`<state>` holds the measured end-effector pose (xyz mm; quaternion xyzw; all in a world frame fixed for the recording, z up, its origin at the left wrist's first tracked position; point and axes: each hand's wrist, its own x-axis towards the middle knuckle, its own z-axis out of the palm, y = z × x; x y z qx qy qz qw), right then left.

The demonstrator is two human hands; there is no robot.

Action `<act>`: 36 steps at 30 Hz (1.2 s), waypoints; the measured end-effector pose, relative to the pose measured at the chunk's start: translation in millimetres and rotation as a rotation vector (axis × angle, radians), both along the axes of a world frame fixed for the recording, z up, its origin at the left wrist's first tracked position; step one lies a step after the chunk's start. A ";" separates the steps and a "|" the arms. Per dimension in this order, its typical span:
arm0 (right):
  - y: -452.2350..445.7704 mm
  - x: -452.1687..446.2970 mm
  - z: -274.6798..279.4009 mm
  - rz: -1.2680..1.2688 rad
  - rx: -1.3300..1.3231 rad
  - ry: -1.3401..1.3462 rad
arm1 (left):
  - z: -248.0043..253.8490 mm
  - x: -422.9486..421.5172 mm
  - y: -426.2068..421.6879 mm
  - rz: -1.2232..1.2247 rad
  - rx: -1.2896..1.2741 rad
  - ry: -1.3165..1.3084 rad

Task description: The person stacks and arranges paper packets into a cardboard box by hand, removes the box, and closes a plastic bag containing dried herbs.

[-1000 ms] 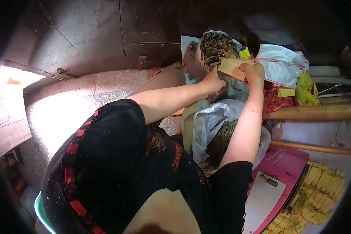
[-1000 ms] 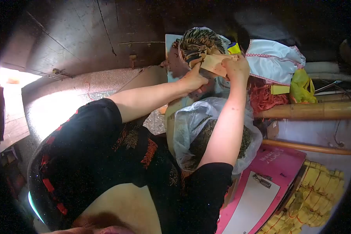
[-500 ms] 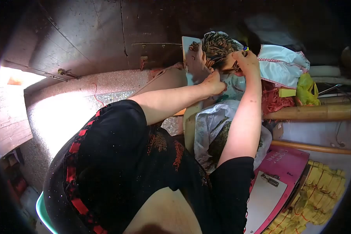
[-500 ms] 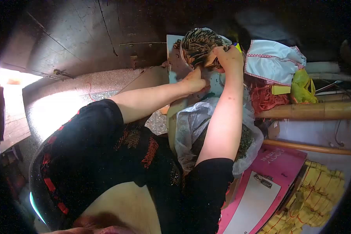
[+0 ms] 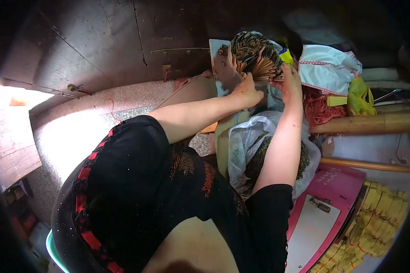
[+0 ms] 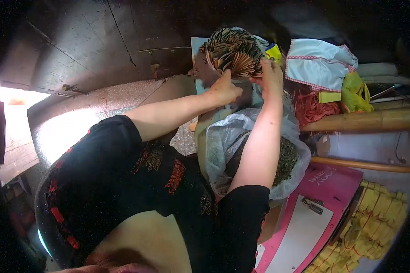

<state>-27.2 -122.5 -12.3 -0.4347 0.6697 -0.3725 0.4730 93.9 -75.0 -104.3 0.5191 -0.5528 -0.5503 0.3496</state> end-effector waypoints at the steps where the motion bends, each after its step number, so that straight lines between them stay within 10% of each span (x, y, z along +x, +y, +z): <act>1: 0.9 -3.8 -0.7 -0.025 -0.033 0.019 | 2.4 2.9 2.9 -0.002 -0.008 -0.021; 8: 17.3 -16.9 -4.0 0.008 -0.317 0.358 | 27.3 58.7 34.2 -0.133 -0.213 0.012; 14: 15.3 2.1 -9.9 0.263 -0.733 0.677 | 59.7 72.6 -24.9 0.247 -0.909 -0.161; 20: 21.9 -4.9 -11.8 0.264 -0.613 0.632 | 35.2 56.7 -33.7 -0.208 -1.214 -0.570; 29: 30.0 9.3 -20.3 0.380 -0.731 0.837 | 10.2 72.5 -55.2 0.382 -0.780 -0.241; 34: 34.5 34.9 -29.9 0.500 -0.750 1.045 | 6.9 63.7 -51.5 0.196 -0.688 -0.381; 36: 27.5 22.0 -26.2 0.385 -0.856 0.868 | 6.8 78.5 -73.4 0.378 -0.567 0.059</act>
